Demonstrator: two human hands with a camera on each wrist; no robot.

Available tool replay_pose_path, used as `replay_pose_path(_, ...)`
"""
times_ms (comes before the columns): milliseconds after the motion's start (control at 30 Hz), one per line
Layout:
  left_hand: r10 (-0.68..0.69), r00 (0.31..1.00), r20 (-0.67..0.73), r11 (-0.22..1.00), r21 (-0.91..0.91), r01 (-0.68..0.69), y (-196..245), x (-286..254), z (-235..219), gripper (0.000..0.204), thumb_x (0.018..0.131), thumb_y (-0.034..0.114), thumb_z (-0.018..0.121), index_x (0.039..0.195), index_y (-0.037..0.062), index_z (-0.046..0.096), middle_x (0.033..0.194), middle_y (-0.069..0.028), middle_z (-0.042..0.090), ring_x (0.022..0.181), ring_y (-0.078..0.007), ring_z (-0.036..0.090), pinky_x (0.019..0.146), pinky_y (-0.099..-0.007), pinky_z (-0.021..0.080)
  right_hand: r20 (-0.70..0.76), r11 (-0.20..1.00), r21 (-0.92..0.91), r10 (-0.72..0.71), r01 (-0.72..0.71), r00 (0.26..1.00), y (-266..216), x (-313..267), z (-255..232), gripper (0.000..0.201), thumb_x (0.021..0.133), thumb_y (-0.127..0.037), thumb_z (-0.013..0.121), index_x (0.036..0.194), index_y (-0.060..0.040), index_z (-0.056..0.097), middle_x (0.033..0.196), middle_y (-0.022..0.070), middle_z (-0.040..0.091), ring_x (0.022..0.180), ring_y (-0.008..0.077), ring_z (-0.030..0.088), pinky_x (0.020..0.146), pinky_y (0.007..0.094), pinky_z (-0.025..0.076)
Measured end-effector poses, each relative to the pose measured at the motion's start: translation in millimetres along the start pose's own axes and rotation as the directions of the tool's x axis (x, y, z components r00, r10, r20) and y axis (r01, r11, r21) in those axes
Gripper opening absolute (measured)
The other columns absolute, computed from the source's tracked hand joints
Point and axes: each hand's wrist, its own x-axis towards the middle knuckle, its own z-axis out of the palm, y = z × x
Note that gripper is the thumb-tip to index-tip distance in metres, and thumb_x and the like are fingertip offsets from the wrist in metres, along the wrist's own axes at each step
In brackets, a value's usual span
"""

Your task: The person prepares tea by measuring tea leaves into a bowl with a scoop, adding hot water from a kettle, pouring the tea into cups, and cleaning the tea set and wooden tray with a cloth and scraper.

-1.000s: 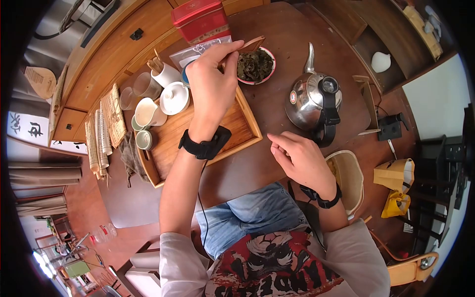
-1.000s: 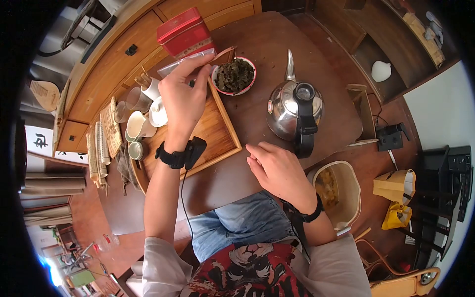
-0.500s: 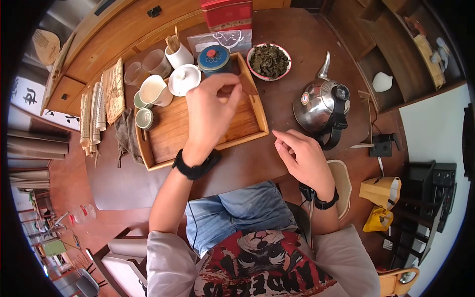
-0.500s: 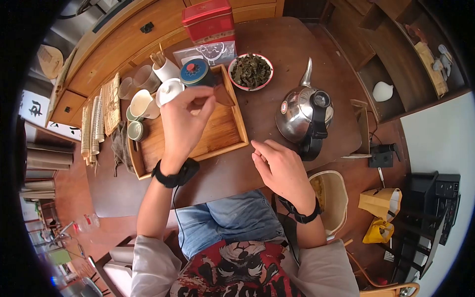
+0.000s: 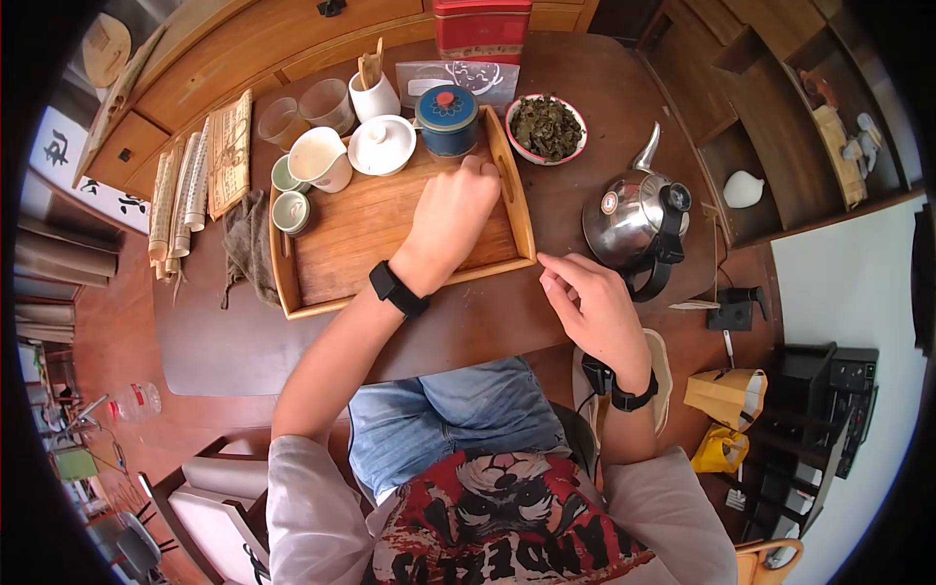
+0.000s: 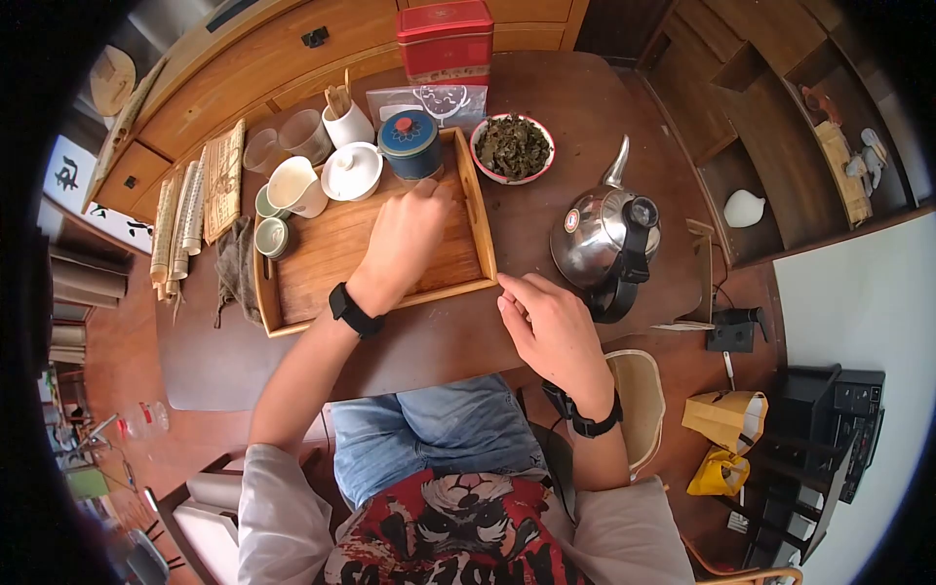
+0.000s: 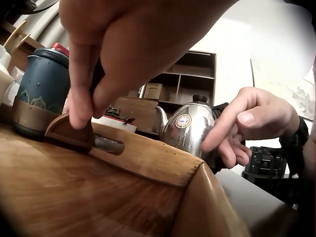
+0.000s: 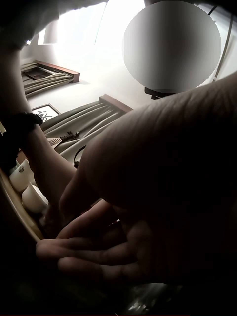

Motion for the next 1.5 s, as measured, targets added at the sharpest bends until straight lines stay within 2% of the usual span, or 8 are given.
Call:
replay_pose_path(67,0.003,0.994,0.109,1.0,-0.011,-0.002,-4.7,1.7,-0.4,0.017,0.101,0.011,0.074,0.092,-0.0026,0.07,0.089,-0.0231,0.072,0.081,-0.044,0.075,0.071,-0.0521,0.061,-0.023,1.0,0.023,-0.002,0.002,1.0,3.1,1.1,-0.8,0.027,0.104,-0.01,0.07,0.127,0.0037,0.076,0.096,0.0165,0.073,0.077,0.035,0.073,0.072,0.0434,0.057)
replay_pose_path(600,0.178,0.95,0.255,0.963,-0.245,-0.114,29.7,-63.4,-33.6,0.009,0.093,0.002,0.07,0.101,-0.0015,0.072,0.093,-0.0169,0.07,0.083,-0.0398,0.073,0.073,-0.0489,0.061,-0.054,0.996,-0.058,0.064,-0.067,0.996,11.2,18.8,17.5,0.023,0.103,-0.012,0.07,0.12,0.0025,0.076,0.096,0.0189,0.073,0.084,0.0405,0.074,0.075,0.0482,0.058)
replay_pose_path(767,0.197,0.968,0.156,0.941,-0.308,-0.142,7.8,-44.3,-44.0,0.012,0.092,0.002,0.072,0.102,-0.0029,0.075,0.101,-0.0173,0.074,0.095,-0.039,0.072,0.084,-0.048,0.061,-0.054,0.996,-0.061,0.056,-0.06,0.997,13.0,19.6,17.0,0.022,0.103,-0.012,0.069,0.118,0.0021,0.076,0.096,0.019,0.073,0.085,0.0414,0.073,0.076,0.0488,0.058)
replay_pose_path(833,0.283,0.954,0.099,0.916,-0.322,-0.238,2.1,-37.2,-45.0,0.017,0.092,0.001,0.073,0.107,-0.0048,0.076,0.107,-0.0178,0.077,0.098,-0.0388,0.072,0.087,-0.0473,0.061,-0.056,0.997,-0.057,0.056,-0.06,0.997,13.5,18.9,16.8,0.021,0.104,-0.012,0.069,0.117,0.002,0.076,0.095,0.019,0.073,0.085,0.0416,0.073,0.075,0.0487,0.058)
replay_pose_path(1033,0.322,0.942,0.097,0.873,-0.414,-0.256,-7.4,-33.4,-37.4,0.02,0.091,-0.001,0.074,0.11,-0.0056,0.079,0.123,-0.0176,0.079,0.106,-0.0384,0.074,0.092,-0.0456,0.063,-0.043,0.996,-0.058,0.058,-0.061,0.997,12.7,19.0,16.0,0.02,0.104,-0.012,0.069,0.117,0.0014,0.076,0.095,0.0189,0.073,0.083,0.0415,0.073,0.074,0.0489,0.058)
replay_pose_path(1167,0.305,0.945,0.117,0.85,-0.482,-0.215,-14.9,-34.0,-39.8,0.021,0.09,-0.002,0.075,0.109,-0.0051,0.08,0.125,-0.0185,0.079,0.108,-0.0387,0.075,0.092,-0.0452,0.063,-0.037,0.997,-0.048,0.06,-0.062,0.997,12.9,20.0,16.8,0.02,0.103,-0.012,0.069,0.117,0.0013,0.076,0.094,0.0188,0.072,0.082,0.0415,0.073,0.074,0.0489,0.058)
replay_pose_path(1267,0.336,0.925,0.177,0.882,-0.404,-0.243,-17.4,-35.8,-45.6,0.022,0.089,-0.002,0.076,0.111,-0.0051,0.08,0.125,-0.019,0.079,0.108,-0.039,0.075,0.092,-0.045,0.063,-0.025,0.997,-0.038,0.069,-0.07,0.997,12.0,19.4,16.3,0.02,0.103,-0.012,0.069,0.117,0.0013,0.075,0.093,0.0185,0.072,0.081,0.0412,0.072,0.074,0.0486,0.058)
replay_pose_path(1500,0.32,0.943,0.091,0.853,-0.461,-0.245,-18.7,-36.5,-36.6,0.021,0.091,-0.002,0.076,0.111,-0.0066,0.08,0.124,-0.0191,0.08,0.108,-0.0396,0.076,0.095,-0.0447,0.063,-0.029,0.997,-0.031,0.072,-0.073,0.997,12.9,15.7,14.7,0.022,0.103,-0.011,0.069,0.12,0.0009,0.076,0.094,0.0182,0.072,0.08,0.0392,0.073,0.073,0.0477,0.057)
